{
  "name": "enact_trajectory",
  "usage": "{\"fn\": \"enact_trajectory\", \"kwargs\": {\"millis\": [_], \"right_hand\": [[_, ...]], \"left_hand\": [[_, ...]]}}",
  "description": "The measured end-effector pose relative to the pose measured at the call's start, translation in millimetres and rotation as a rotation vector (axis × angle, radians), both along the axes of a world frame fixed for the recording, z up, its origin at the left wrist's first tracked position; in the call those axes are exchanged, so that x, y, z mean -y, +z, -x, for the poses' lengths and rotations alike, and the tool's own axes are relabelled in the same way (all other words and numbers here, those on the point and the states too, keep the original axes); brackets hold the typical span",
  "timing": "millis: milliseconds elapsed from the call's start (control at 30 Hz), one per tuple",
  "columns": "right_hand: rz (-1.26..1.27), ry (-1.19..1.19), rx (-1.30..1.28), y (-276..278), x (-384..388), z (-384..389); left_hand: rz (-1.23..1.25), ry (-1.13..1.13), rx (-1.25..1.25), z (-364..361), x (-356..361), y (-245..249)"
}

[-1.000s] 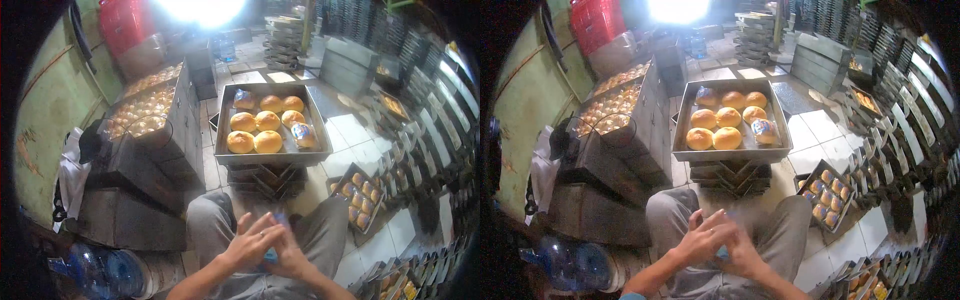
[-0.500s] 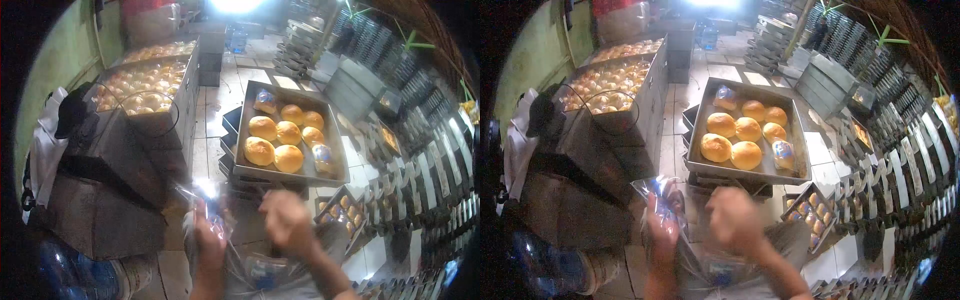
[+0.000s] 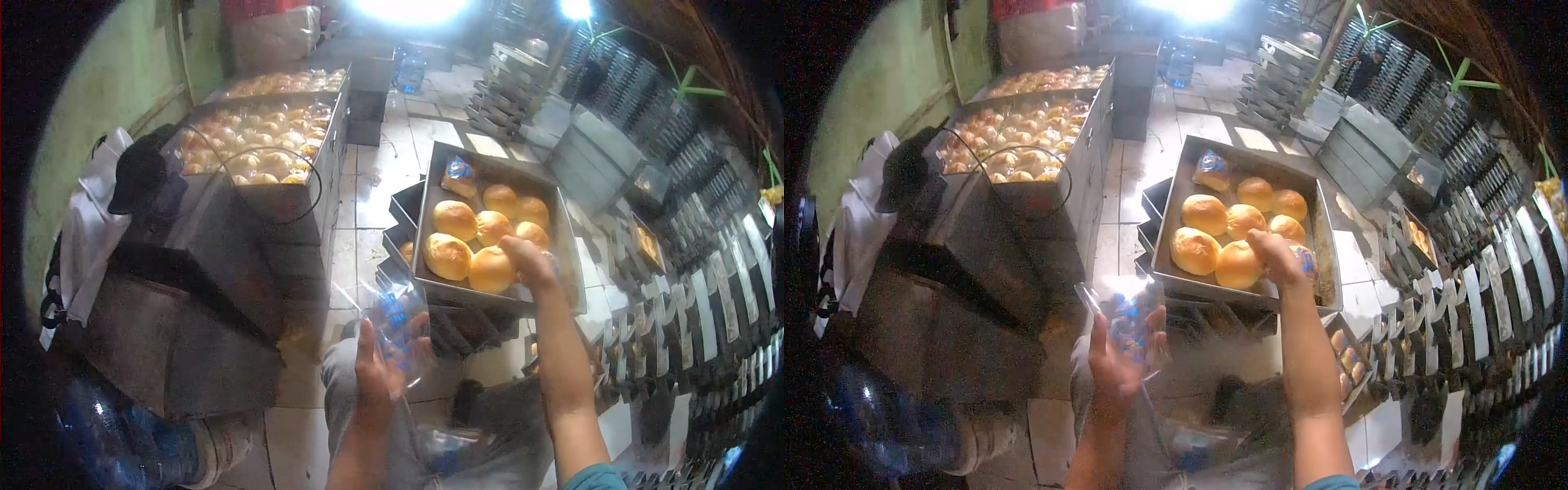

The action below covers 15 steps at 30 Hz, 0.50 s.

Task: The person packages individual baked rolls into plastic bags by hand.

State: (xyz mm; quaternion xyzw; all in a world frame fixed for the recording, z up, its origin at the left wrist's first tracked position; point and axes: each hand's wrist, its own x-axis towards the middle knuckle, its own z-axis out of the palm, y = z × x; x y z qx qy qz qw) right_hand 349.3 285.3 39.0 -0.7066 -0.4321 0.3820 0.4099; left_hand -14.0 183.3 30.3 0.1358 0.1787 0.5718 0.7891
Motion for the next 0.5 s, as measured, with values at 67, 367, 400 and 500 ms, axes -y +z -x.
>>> {"fn": "enact_trajectory", "kwargs": {"millis": [67, 367, 400, 500], "right_hand": [[-0.175, -0.067, -0.168, 16.4, 31.3, 16.7], [-0.632, 0.058, -0.933, 29.0, 239.6, 55.9], [-0.585, 0.076, -1.057, 8.9, 262.6, 82.2], [-0.375, 0.066, -1.360, -9.8, 311.7, 181.7]], "left_hand": [[-0.035, -0.053, 0.031, 2.3, 5.1, -0.2], [0.105, -0.088, 0.223, 10.4, 21.7, -13.4], [0.126, 0.021, 0.111, 3.1, 21.2, -16.1], [-0.095, -0.244, 0.437, 4.7, 35.3, -17.8]]}}
